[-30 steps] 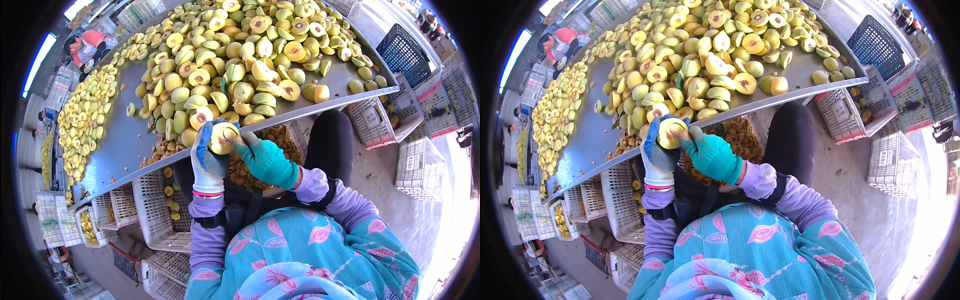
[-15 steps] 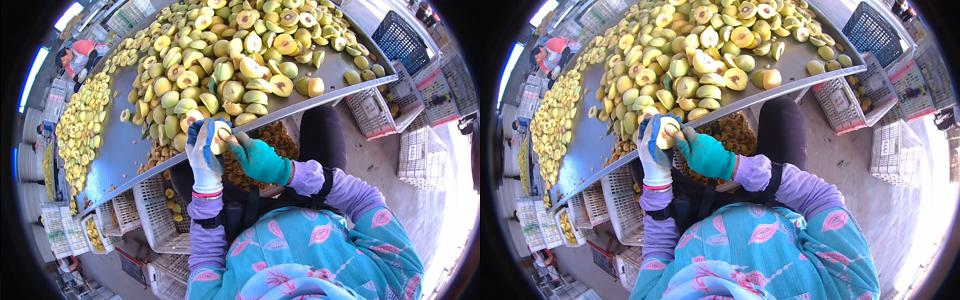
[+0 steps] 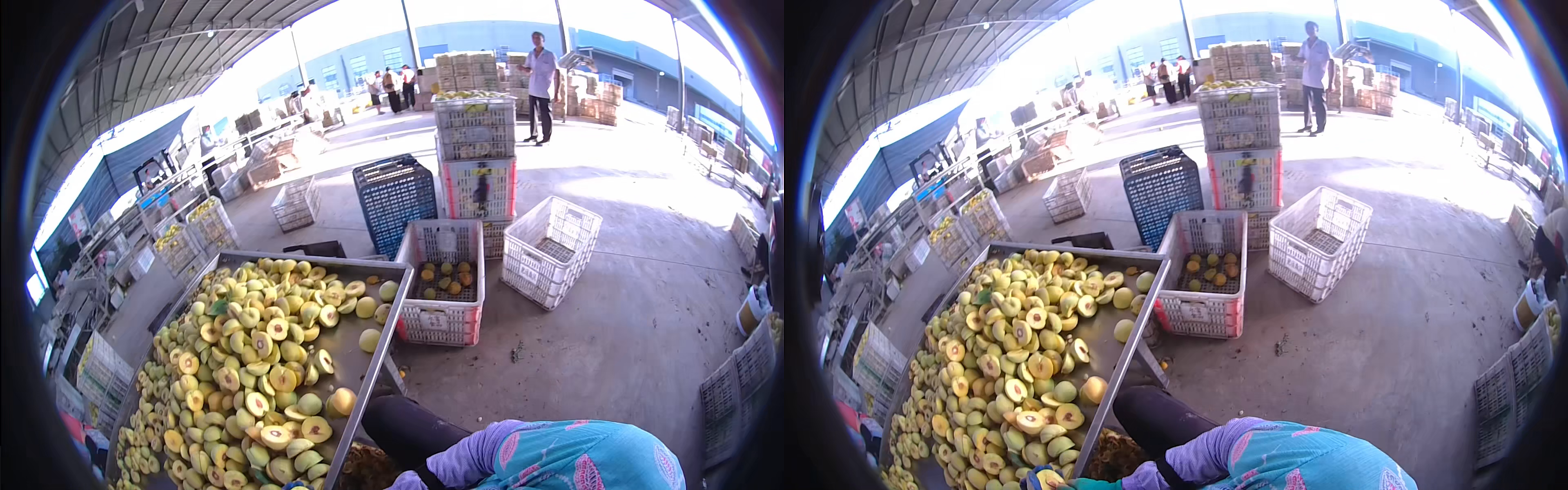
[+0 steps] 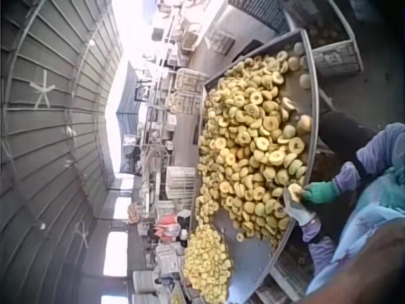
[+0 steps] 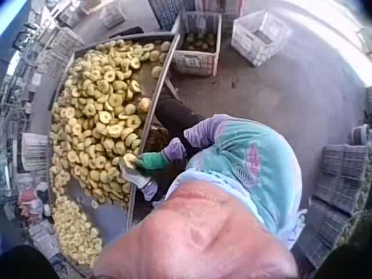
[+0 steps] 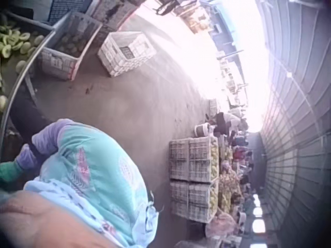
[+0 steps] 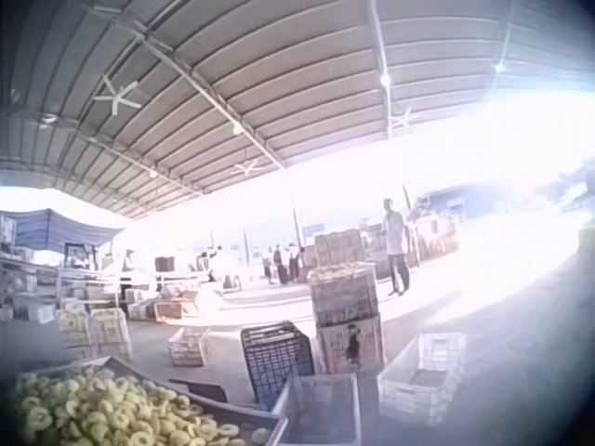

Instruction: Removing pits from halved peaches using a specialized hand tool and sorting the fruit and pits into separate containers.

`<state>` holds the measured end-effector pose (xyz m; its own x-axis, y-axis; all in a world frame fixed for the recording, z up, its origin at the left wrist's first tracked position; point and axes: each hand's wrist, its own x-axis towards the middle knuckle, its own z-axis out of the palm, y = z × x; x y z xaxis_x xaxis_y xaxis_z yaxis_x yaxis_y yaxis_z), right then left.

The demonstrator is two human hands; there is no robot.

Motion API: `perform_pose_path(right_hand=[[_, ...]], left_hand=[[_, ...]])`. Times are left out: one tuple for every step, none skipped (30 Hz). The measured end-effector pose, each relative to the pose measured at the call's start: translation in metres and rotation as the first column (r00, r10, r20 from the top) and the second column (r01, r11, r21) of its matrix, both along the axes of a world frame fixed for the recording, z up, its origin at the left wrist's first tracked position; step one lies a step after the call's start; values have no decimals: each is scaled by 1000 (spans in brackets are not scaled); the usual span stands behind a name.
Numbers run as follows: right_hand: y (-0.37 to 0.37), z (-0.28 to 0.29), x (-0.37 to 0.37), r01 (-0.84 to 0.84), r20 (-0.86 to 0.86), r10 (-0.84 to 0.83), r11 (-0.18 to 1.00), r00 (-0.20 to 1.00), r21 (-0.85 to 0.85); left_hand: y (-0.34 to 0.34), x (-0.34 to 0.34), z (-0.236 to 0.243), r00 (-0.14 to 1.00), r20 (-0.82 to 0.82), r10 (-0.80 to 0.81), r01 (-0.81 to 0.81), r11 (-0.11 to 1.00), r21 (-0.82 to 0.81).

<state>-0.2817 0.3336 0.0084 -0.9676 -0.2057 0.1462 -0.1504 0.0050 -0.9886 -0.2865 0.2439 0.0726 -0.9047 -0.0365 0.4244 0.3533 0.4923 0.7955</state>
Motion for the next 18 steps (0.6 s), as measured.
perform_pose_path(right_hand=[[5, 6, 0, -65, 98, 65, 998, 993, -9], [15, 9, -6, -112, 139, 112, 994, 984, -7], [26, 12, -10, -157, 186, 156, 988, 970, -9], [33, 14, -13, -176, 203, 175, 984, 963, -13], [38, 16, -12, -198, 217, 198, 980, 956, -20], [41, 16, -15, -217, 223, 215, 976, 951, -20], [44, 16, -17, -230, 226, 226, 973, 948, -11], [45, 15, -21, -254, 223, 246, 967, 943, 8], [42, 13, -24, -279, 216, 267, 960, 939, 28], [39, 11, -28, -300, 196, 283, 952, 939, 59], [29, 7, -35, -313, 148, 296, 944, 944, 105], [23, 2, -48, -288, 49, 284, 937, 958, 198], [17, -3, -53, -223, -46, 250, 922, 967, 317], [20, 0, -48, 113, -572, 199, 879, 796, 464], [34, 1, -44, 13, -482, 244, 883, 841, 469], [47, 15, -38, 0, -320, 158, 897, 934, 443], [54, 13, -38, 43, -264, 81, 900, 961, 433], [57, 25, -34, 167, -514, 135, 850, 847, 499]], left_hand=[[4, -6, -5, 999, -37, -4, 7, 997, 81], [8, -10, -9, 998, -67, 2, 9, 987, 163], [15, -10, -16, 998, -39, 41, -28, 954, 297], [18, -12, -9, 999, 21, 29, -34, 940, 340], [19, -13, -3, 995, 98, -3, -34, 929, 368], [19, -16, 1, 987, 159, -35, -34, 910, 413], [18, -17, 7, 976, 207, -70, -35, 885, 463], [17, -19, 9, 965, 248, -82, -61, 852, 520], [11, -17, 13, 951, 294, -96, -97, 809, 580], [7, -15, 16, 935, 337, -109, -139, 763, 631], [-1, -16, 19, 923, 367, -120, -175, 716, 675], [-5, -22, 22, 916, 378, -137, -185, 691, 699], [-33, -42, -24, 934, 306, -186, 4, 860, 511], [-33, -54, -18, 946, 213, -243, 176, 940, 292], [-27, -41, -14, 980, 19, -200, 201, 977, -73], [-14, -43, -4, 980, -128, -153, 112, 953, -282], [-2, -47, -1, 981, -114, -157, 126, 963, -239], [5, -46, -6, 986, -132, -97, 74, 983, -169]])
